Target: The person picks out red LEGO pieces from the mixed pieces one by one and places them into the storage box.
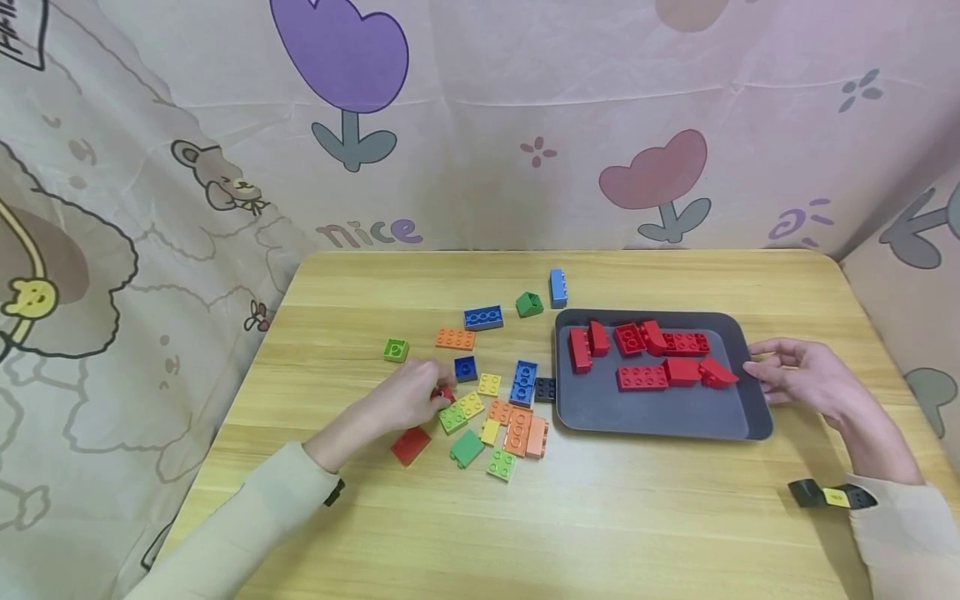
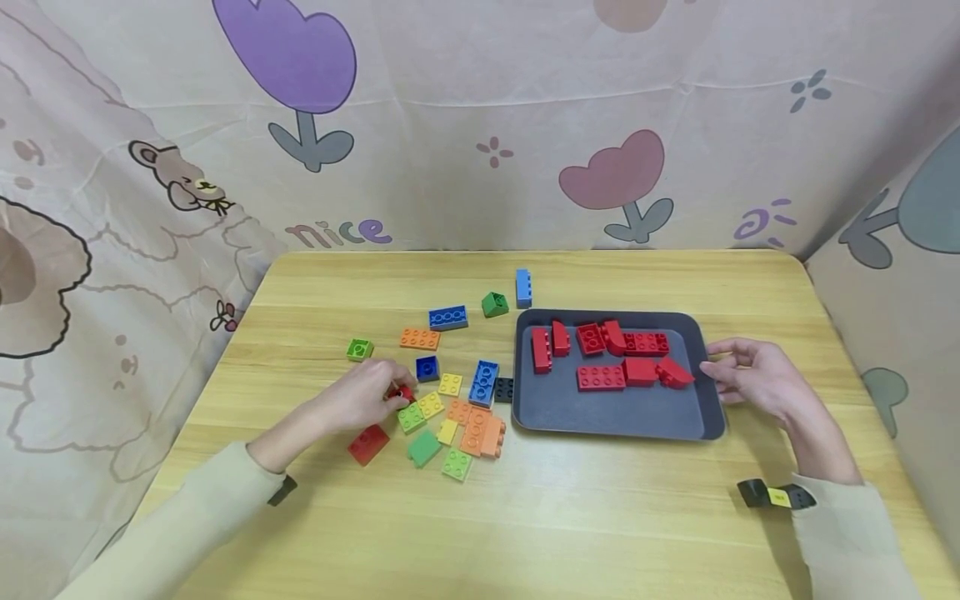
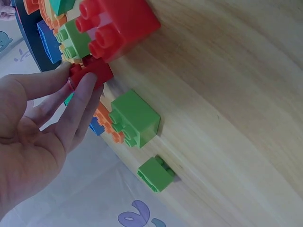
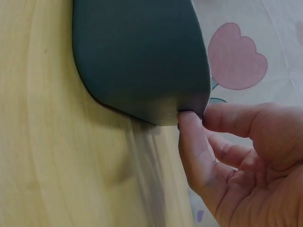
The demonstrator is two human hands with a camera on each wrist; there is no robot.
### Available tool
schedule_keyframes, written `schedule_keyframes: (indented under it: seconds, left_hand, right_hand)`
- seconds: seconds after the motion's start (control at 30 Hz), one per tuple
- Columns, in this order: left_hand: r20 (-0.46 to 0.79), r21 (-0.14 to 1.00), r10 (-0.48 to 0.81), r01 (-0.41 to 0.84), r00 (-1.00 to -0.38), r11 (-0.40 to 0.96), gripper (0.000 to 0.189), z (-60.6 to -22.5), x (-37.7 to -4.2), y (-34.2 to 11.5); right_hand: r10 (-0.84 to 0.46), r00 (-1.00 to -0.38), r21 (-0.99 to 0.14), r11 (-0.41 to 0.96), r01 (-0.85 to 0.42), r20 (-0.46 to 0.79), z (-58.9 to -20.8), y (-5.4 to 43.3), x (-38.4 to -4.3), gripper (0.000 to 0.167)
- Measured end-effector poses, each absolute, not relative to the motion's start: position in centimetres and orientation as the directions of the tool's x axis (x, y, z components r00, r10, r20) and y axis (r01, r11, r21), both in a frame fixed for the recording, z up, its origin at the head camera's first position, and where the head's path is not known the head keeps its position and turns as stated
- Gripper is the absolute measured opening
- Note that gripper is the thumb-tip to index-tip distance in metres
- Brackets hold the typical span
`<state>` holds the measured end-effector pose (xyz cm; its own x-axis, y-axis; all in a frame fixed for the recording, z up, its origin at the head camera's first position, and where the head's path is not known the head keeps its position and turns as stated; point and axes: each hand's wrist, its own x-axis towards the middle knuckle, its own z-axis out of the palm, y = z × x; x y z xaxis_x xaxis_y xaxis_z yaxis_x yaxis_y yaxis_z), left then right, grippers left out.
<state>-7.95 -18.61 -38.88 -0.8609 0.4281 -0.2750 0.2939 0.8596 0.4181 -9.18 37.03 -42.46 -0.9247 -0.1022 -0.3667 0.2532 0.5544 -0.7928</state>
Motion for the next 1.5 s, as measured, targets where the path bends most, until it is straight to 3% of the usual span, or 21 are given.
schedule_keyframes:
  seconds: [0.4,0.8,1.3,1.5]
  left_hand:
    - [-0.265,0.41,0.446,0.319,-0.855,0.854,0.011,-38.7,-7.9,-18.8]
    - [-0.282,0.451,0.422,0.27,-0.861,0.851,0.02,-37.4,-7.7,-18.8]
    - [-0.264,0.378,0.48,0.368,-0.837,0.85,0.026,-35.5,-7.6,-15.5]
    - [-0.233,0.414,0.526,0.406,-0.818,0.815,0.028,-35.2,-7.7,-14.3]
  right_hand:
    - [-0.109,-0.925,-0.8,0.545,0.251,-0.365,-42.5,37.0,-9.2,0.052]
    - [-0.108,-0.925,-0.802,0.542,0.252,-0.364,-42.5,37.1,-9.2,0.052]
    - [-0.105,-0.923,-0.799,0.543,0.259,-0.37,-42.4,37.0,-9.2,0.053]
    - [-0.106,-0.92,-0.796,0.544,0.263,-0.377,-42.3,37.1,-9.2,0.053]
